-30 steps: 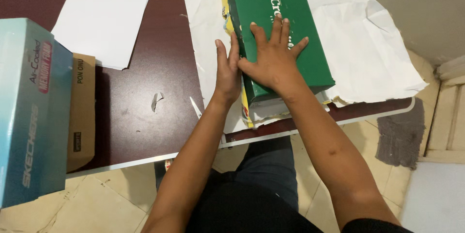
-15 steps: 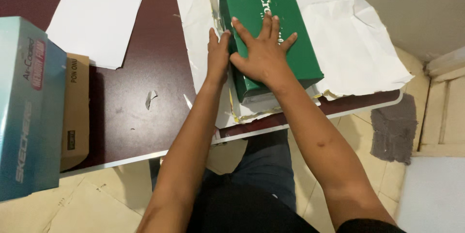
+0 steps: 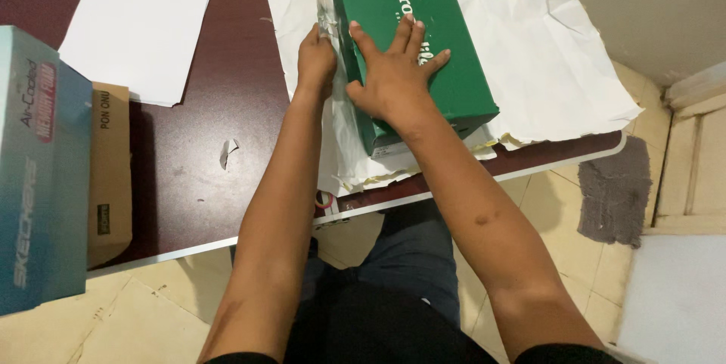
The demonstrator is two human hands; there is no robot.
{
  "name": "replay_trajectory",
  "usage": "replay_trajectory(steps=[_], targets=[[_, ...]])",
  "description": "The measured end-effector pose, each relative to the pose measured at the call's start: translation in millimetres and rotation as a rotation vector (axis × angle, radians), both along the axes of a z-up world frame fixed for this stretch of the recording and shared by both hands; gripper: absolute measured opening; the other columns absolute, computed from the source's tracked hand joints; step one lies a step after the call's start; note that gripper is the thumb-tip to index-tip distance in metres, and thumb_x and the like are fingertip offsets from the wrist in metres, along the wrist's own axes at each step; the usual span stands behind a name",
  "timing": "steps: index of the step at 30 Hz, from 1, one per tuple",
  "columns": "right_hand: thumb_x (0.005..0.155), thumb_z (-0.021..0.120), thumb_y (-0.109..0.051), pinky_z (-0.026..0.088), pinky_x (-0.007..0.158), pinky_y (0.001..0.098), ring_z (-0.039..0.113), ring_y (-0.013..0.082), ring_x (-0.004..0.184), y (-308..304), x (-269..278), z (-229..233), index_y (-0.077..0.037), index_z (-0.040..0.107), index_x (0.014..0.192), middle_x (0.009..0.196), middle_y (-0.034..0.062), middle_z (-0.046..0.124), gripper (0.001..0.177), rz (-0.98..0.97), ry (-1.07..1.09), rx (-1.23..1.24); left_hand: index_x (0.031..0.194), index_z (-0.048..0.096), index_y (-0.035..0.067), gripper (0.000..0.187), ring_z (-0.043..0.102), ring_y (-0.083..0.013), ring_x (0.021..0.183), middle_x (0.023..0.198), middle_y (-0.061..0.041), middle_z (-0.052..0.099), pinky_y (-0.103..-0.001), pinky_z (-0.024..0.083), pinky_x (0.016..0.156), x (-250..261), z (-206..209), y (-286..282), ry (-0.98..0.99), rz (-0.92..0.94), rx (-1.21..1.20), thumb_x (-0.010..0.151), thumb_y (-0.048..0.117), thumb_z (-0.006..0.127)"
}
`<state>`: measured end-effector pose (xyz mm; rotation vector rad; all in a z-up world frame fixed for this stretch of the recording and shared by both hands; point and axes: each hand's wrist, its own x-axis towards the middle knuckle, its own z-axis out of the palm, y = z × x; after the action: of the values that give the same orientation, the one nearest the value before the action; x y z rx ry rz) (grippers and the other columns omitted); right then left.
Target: The person wraps a green Crocodile shoebox with yellow patterned wrapping paper on a table. They fold the paper around the box, cut tape with pink scissors, and apply tape to secure the paper on multiple sides.
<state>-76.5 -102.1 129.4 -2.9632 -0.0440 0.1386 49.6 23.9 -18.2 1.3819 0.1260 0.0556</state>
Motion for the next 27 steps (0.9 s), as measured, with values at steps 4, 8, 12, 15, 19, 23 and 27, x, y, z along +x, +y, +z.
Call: replay_trajectory(steps=[4,8,12,15,19,23,27], targets=[[0.083,0.067,-0.045,0.006,0.102,0.0897,-0.008,0.0534,0.153,1,0,-5,-0.043,0.02,0.161,0.164,0.0348,-0.003,0.091,0.001,-0.001,-0.031,0.137,0.061,0.0,0.043,0.06,-0.0168,0.082,0.099,-0.011,0.068,-0.033,0.053,0.073,-3,5,-12,0.016,-0.035,-0.119,0.103,0.013,0.038],[0.086,0.063,-0.05,0.004,0.101,0.0905,-0.009,0.0528,0.152,1,0,-7,-0.042,0.017,0.161,0.164,0.035,-0.005,0.088,-0.003,-0.023,-0.041,0.152,0.034,0.003,0.052,0.069,-0.0191,0.097,0.118,-0.012,0.069,-0.032,0.058,0.083,-2,15,-20,-0.061,-0.067,-0.074,0.102,0.012,0.038],[0.088,0.062,-0.05,0.004,0.101,0.0902,-0.009,0.053,0.152,1,-1,-9,-0.041,0.017,0.161,0.164,0.0356,-0.005,0.087,0.008,-0.027,-0.032,0.156,0.024,0.005,0.058,0.061,-0.0253,0.108,0.127,-0.02,0.06,-0.037,0.055,0.089,-5,24,-20,-0.009,-0.164,-0.198,0.102,0.022,0.035],[0.088,0.062,-0.049,0.003,0.101,0.0899,-0.009,0.0532,0.152,0,-2,-10,-0.04,0.017,0.162,0.164,0.036,-0.004,0.086,0.018,-0.041,-0.032,0.157,0.016,0.007,0.061,0.056,-0.0268,0.128,0.142,-0.019,0.052,-0.037,0.05,0.105,-6,29,-18,0.008,-0.21,-0.336,0.105,0.03,0.037],[0.086,0.062,-0.048,0.003,0.103,0.0889,-0.007,0.0511,0.153,1,-5,-8,-0.041,0.017,0.161,0.164,0.035,-0.003,0.087,0.007,-0.061,-0.019,0.157,0.022,0.004,0.065,0.051,-0.029,0.134,0.145,-0.021,0.049,-0.039,0.046,0.111,-7,28,-20,-0.072,-0.309,-0.468,0.106,0.04,0.038],[0.086,0.061,-0.048,0.004,0.102,0.0894,-0.005,0.0514,0.152,3,-8,-5,-0.039,0.021,0.16,0.163,0.0354,0.0,0.085,-0.003,-0.086,-0.008,0.157,0.025,-0.006,0.077,0.054,-0.037,0.131,0.142,-0.027,0.051,-0.046,0.049,0.11,-5,29,-31,-0.175,-0.39,-0.596,0.105,0.046,0.045],[0.087,0.06,-0.045,0.003,0.101,0.0901,-0.003,0.055,0.152,2,-9,-3,-0.03,0.031,0.157,0.162,0.0388,0.003,0.078,0.017,-0.1,-0.02,0.156,0.012,0.005,0.077,0.05,-0.0297,0.136,0.146,-0.019,0.043,-0.042,0.047,0.113,-9,37,-32,-0.071,-0.189,-0.316,0.106,0.039,0.059]])
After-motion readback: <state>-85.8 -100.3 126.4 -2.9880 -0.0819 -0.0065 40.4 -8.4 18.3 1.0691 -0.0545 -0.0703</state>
